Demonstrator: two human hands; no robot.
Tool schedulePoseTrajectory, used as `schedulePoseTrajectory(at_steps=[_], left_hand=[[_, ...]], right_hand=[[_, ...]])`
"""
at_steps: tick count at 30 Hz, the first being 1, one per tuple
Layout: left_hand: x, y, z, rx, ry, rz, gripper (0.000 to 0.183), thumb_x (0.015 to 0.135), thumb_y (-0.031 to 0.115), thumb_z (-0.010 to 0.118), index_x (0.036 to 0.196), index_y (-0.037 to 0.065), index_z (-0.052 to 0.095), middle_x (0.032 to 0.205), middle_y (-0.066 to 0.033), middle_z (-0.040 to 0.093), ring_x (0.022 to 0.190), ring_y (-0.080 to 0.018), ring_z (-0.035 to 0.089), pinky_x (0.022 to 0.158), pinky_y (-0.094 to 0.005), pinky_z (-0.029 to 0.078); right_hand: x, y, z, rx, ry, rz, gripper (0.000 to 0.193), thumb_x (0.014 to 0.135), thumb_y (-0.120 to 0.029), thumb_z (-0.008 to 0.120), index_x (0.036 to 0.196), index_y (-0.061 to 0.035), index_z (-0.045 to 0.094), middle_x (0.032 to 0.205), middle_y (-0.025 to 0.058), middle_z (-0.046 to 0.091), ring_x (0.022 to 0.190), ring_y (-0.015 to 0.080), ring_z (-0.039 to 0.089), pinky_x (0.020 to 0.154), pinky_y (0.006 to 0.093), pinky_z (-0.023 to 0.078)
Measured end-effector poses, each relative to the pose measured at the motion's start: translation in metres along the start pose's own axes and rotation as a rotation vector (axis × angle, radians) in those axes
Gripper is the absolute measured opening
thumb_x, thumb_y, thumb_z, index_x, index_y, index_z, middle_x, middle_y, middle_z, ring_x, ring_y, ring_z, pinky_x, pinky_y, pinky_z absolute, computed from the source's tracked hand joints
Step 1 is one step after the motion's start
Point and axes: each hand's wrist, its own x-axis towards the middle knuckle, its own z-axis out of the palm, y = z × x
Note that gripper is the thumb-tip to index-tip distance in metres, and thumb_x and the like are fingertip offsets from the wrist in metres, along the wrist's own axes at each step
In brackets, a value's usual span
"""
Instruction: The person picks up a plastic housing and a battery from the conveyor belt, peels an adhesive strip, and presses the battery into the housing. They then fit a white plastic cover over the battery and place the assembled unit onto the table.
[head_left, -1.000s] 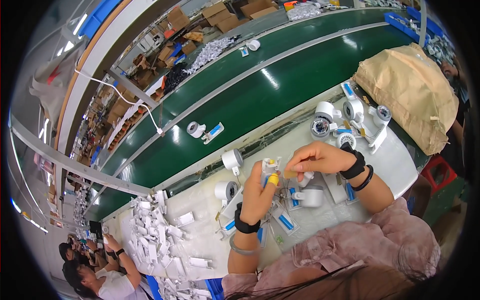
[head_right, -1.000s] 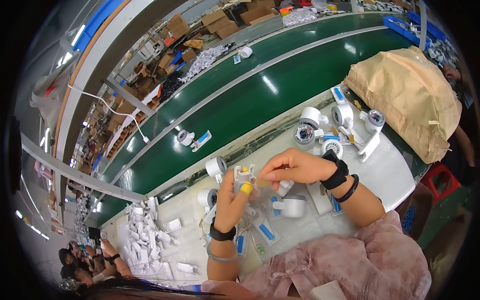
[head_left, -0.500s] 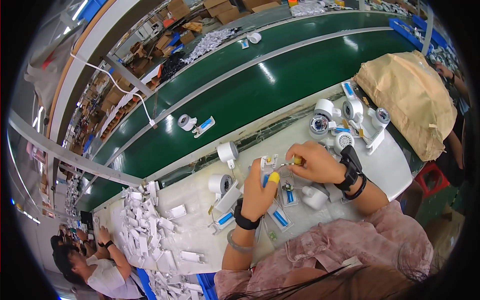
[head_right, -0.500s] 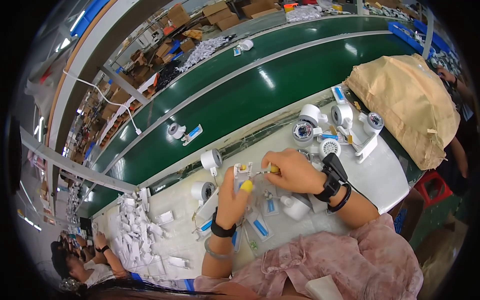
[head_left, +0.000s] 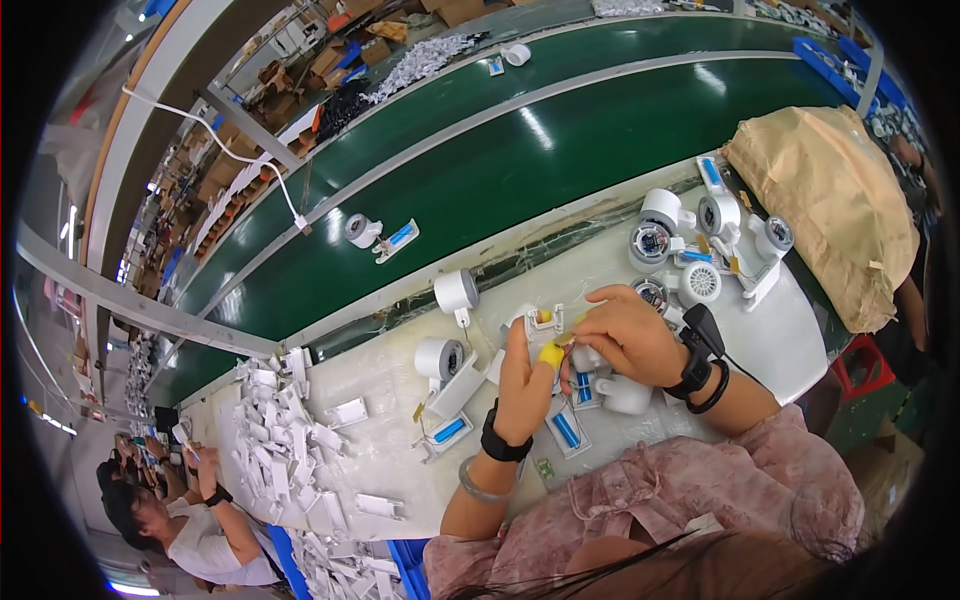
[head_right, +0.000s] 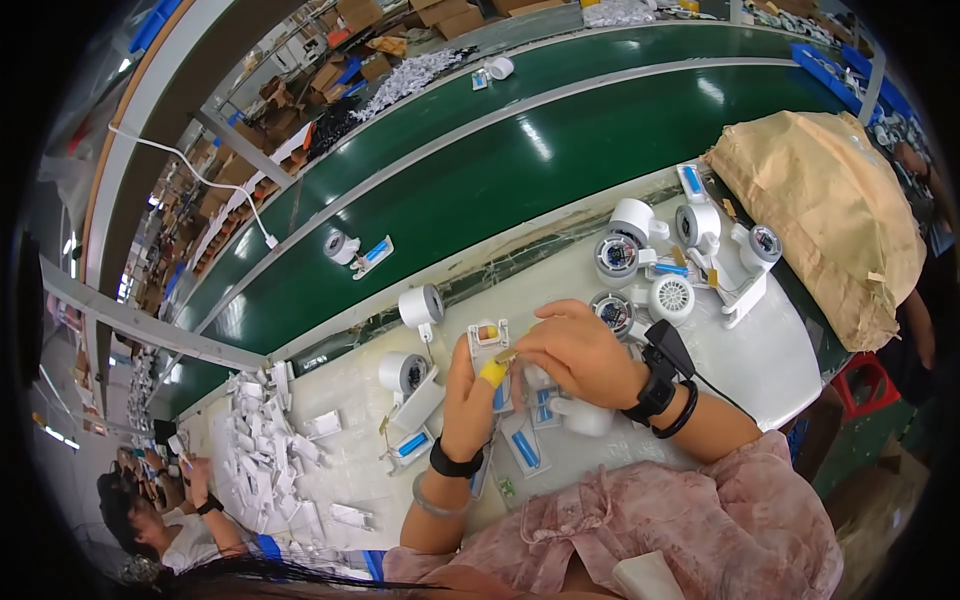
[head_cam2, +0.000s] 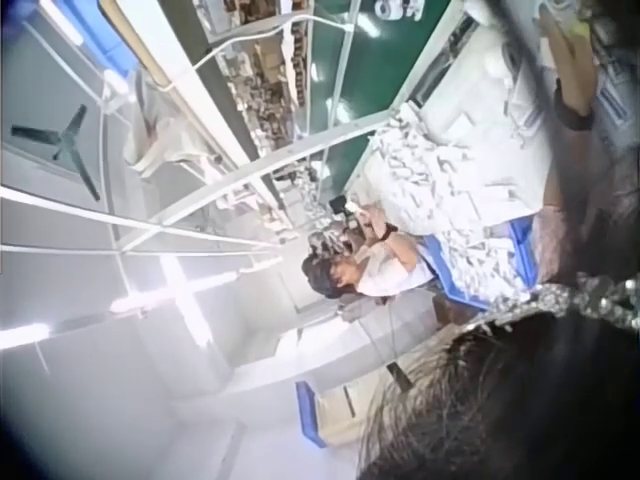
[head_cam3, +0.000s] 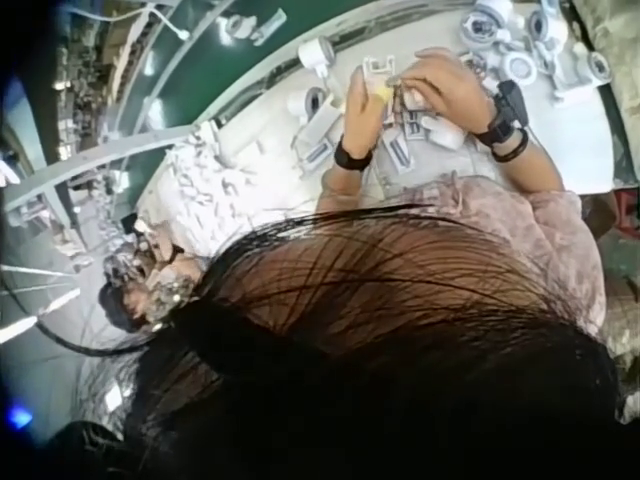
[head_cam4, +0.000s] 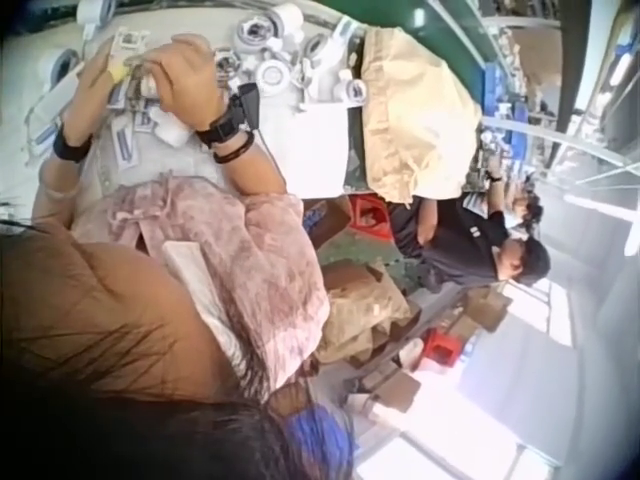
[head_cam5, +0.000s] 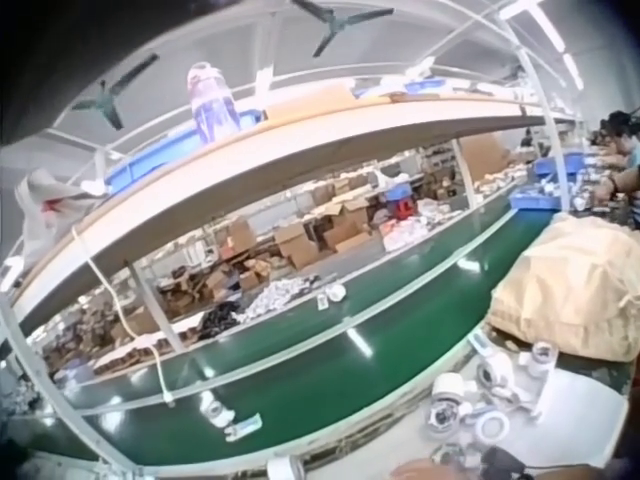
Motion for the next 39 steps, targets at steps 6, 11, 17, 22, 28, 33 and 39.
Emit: schedulePoseTrajectory(at_steps=[6, 11, 17, 22, 28, 33, 39], left_hand=[[-0.007, 0.005, 0.008, 0.141, 0.025, 0.051, 0.042, 0.086, -0.001, 0.04, 0.128, 0.001, 0.036, 0.086, -0.0063, 0.055, 0.065, -0.0091, 0.052, 0.056, -0.0223, 0.046], [-0.008, -0.006, 0.008, 0.137, 0.01, 0.073, 0.041, 0.086, 0.0, 0.043, 0.127, 0.0, 0.037, 0.089, -0.006, 0.056, 0.065, -0.0087, 0.052, 0.057, -0.0222, 0.046], [-0.009, -0.006, 0.01, 0.195, 0.024, 0.094, 0.038, 0.086, 0.0, 0.044, 0.124, -0.001, 0.04, 0.09, -0.0068, 0.056, 0.064, -0.0097, 0.053, 0.057, -0.0229, 0.046], [-0.01, -0.005, 0.01, 0.243, 0.016, 0.102, 0.038, 0.087, 0.0, 0.043, 0.124, -0.001, 0.04, 0.09, -0.0073, 0.056, 0.066, -0.0102, 0.053, 0.058, -0.0235, 0.046], [-0.009, -0.01, 0.006, 0.243, -0.002, 0.106, 0.037, 0.089, 0.003, 0.044, 0.125, -0.001, 0.04, 0.091, -0.0074, 0.056, 0.068, -0.0102, 0.053, 0.06, -0.0241, 0.045], [-0.01, -0.007, 0.006, 0.143, -0.048, 0.102, 0.035, 0.091, 0.006, 0.046, 0.125, -0.002, 0.041, 0.093, -0.0081, 0.056, 0.07, -0.0103, 0.052, 0.061, -0.0243, 0.045], [-0.01, -0.013, 0.011, 0.344, 0.037, 0.209, 0.034, 0.094, 0.01, 0.049, 0.126, -0.002, 0.042, 0.092, -0.0067, 0.055, 0.068, -0.0079, 0.05, 0.059, -0.0223, 0.042]], right_hand=[[-0.004, -0.002, 0.005, -0.019, 0.096, -0.058, 0.025, 0.07, -0.001, 0.075, 0.092, -0.007, 0.067, 0.09, 0.0084, 0.06, 0.097, 0.0317, 0.059, 0.079, 0.0395, 0.049], [-0.006, -0.001, 0.004, -0.028, 0.101, -0.097, 0.025, 0.067, 0.0, 0.076, 0.09, -0.008, 0.068, 0.089, 0.008, 0.059, 0.094, 0.0313, 0.059, 0.078, 0.0378, 0.049], [-0.006, 0.0, 0.005, -0.01, 0.108, -0.086, 0.025, 0.068, -0.001, 0.076, 0.09, -0.0088, 0.069, 0.087, 0.0066, 0.06, 0.093, 0.0302, 0.058, 0.078, 0.037, 0.049], [-0.006, 0.001, 0.005, -0.012, 0.109, -0.088, 0.024, 0.068, -0.002, 0.076, 0.09, -0.0092, 0.069, 0.087, 0.0063, 0.06, 0.093, 0.03, 0.058, 0.078, 0.0372, 0.049], [-0.007, 0.0, 0.007, -0.029, 0.116, -0.078, 0.025, 0.067, -0.001, 0.076, 0.089, -0.0086, 0.069, 0.087, 0.0068, 0.059, 0.093, 0.0303, 0.058, 0.077, 0.0372, 0.049], [-0.003, -0.004, 0.007, -0.022, 0.14, -0.057, 0.024, 0.067, 0.001, 0.076, 0.087, -0.0074, 0.068, 0.086, 0.0075, 0.059, 0.093, 0.0306, 0.058, 0.077, 0.0371, 0.049], [-0.003, -0.004, 0.006, -0.016, 0.131, -0.062, 0.025, 0.067, 0.002, 0.075, 0.088, -0.0072, 0.067, 0.083, 0.0076, 0.06, 0.092, 0.031, 0.058, 0.077, 0.0371, 0.048]])
